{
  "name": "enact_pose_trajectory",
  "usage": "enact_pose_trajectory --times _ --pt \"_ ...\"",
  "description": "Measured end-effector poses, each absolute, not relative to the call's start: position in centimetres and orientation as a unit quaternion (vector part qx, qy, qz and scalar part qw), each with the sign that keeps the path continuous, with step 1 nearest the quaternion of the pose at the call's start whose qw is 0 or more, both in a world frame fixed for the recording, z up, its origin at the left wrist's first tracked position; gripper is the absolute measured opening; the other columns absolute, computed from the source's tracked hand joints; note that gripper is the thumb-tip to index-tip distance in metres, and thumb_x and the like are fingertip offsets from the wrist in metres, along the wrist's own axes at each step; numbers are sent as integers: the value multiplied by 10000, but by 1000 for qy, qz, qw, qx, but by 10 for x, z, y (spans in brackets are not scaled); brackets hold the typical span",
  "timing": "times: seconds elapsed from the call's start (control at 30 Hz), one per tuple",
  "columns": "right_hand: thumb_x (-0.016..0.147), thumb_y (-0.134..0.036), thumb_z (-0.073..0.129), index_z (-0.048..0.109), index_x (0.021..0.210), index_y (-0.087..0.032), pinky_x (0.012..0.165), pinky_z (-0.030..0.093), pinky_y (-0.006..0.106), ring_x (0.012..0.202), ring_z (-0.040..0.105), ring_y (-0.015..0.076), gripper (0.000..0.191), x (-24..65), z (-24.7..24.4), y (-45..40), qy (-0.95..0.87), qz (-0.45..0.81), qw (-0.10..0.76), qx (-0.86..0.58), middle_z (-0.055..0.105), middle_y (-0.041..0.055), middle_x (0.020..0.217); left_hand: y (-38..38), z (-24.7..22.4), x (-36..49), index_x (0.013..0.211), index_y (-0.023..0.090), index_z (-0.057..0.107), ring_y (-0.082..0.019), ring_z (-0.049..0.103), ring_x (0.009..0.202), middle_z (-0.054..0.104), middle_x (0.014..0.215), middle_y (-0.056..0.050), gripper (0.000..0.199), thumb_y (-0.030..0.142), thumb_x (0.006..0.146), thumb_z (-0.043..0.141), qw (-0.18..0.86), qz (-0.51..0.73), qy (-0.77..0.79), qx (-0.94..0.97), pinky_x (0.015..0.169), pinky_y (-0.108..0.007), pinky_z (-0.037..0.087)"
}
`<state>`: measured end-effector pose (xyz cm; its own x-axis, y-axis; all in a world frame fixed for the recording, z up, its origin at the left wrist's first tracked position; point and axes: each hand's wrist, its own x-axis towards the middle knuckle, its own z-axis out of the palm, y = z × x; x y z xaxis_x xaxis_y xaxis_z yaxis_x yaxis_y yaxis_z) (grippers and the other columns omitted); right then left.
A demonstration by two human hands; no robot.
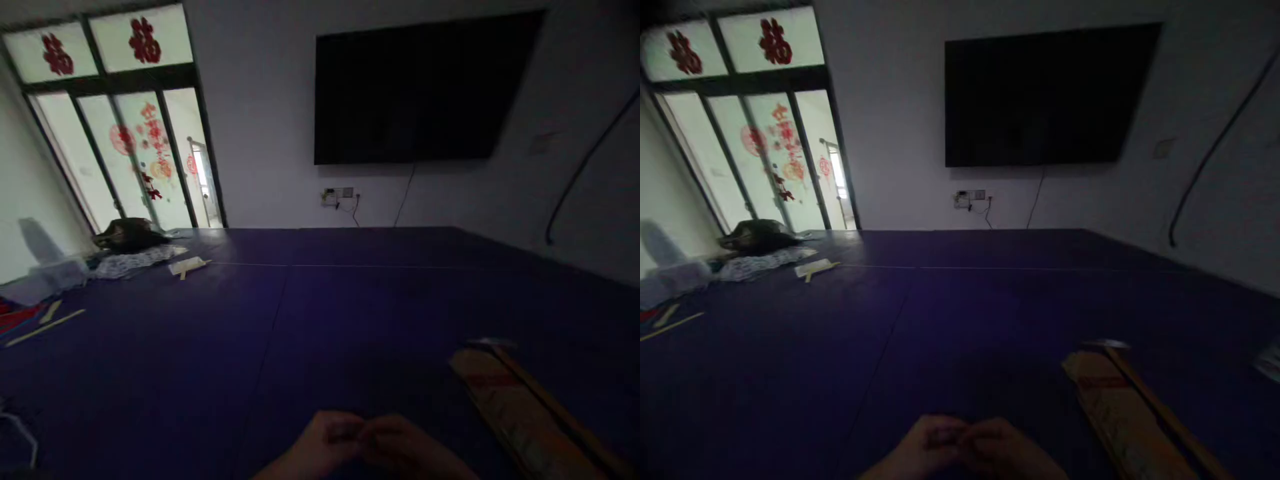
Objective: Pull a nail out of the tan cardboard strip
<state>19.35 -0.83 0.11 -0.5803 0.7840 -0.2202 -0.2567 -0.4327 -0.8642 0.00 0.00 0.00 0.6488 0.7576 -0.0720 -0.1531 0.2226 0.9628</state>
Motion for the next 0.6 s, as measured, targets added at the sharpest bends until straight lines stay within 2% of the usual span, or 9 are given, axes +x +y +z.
enact_pose_trajectory --times 0.13,0.3,0.6 --pt "654 -259 755 758 800 -190 856 445 313 888 661 174 162 194 -1 -10 -418 783 333 -318 740 44 887 1 2 -1 978 115 700 -275 630 971 699 990 -116 479 392 595 774 724 313 286 544 906 -394 432" --pt "650 -239 751 759 806 -170 792 464 281 837 668 160 171 193 -3 -8 -414 786 336 -312 742 49 845 -1 6 -2 965 120 703 -266 633 963 696 994 -115 410 352 632 756 723 310 283 548 907 -394 429" --pt "643 -238 752 758 815 -168 825 461 326 866 672 195 186 192 0 -9 -414 789 339 -301 743 66 864 0 4 -3 976 130 698 -261 630 967 698 995 -104 432 362 617 757 728 311 277 545 915 -392 421"
